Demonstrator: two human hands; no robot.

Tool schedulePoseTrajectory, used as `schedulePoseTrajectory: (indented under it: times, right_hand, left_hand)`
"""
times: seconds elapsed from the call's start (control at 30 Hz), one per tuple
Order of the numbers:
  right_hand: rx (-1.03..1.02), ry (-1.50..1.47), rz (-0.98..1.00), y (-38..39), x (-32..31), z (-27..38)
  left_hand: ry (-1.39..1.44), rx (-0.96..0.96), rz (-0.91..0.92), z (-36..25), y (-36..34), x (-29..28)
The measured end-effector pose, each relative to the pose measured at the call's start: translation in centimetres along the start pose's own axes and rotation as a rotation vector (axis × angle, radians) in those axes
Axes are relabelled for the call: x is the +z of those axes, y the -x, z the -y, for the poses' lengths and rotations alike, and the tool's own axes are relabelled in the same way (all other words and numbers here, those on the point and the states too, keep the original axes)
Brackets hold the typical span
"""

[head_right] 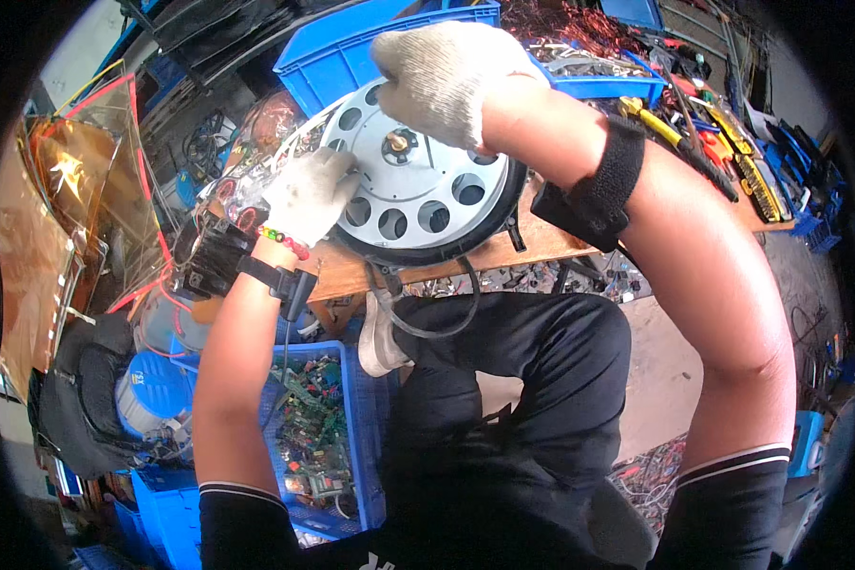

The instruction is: The recorder is dismantling and then reassembling parts of a large electric motor.

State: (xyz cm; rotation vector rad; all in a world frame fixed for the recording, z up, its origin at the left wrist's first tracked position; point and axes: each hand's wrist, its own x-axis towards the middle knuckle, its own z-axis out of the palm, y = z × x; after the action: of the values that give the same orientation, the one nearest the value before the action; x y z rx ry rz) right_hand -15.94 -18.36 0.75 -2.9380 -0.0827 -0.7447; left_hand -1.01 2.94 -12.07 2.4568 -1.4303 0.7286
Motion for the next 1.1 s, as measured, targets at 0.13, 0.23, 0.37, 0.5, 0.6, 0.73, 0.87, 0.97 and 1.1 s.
schedulePoseTrajectory:
  times: [0.13, 0.23, 0.37, 0.5, 0.6, 0.73, 0.87, 0.97, 1.1]
  right_hand:
    - [0.034, -0.094, 0.123, 0.1, -1.2, 0.9]
    - [0.039, -0.093, 0.136, 0.1, -1.1, 0.9]
    - [0.032, -0.05, 0.099, -0.3, -0.5, 0.1]
    - [0.006, 0.001, 0.028, -0.6, 0.2, -0.6]
    - [0.014, -0.038, 0.052, -0.2, 0.2, -0.1]
    - [0.04, -0.086, 0.102, 0.4, -0.7, 0.3]
    - [-0.077, -0.068, -0.028, 0.3, 0.8, -1.1]
    - [0.029, -0.102, 0.075, 0.5, -0.5, 0.2]
    - [0.032, -0.102, 0.101, 0.5, -0.5, 0.1]
  left_hand:
    - [-0.116, 0.064, 0.075, 0.7, -0.2, -0.2]
    - [-0.13, 0.078, 0.059, 0.5, -0.4, -0.2]
    - [-0.245, 0.189, 0.032, 0.8, -0.7, 0.2]
    - [-0.258, 0.218, 0.045, 1.1, -0.9, 0.4]
    - [-0.219, 0.062, 0.157, 0.9, -0.9, 0.7]
    - [-0.146, 0.06, -0.015, 0.3, -0.8, 0.7]
    - [-0.109, 0.168, 0.023, 0.9, -1.5, 0.8]
    - [-0.219, 0.152, 0.02, 1.2, -1.1, 1.3]
    - [-0.27, 0.079, 0.042, 0.7, -1.1, 1.8]
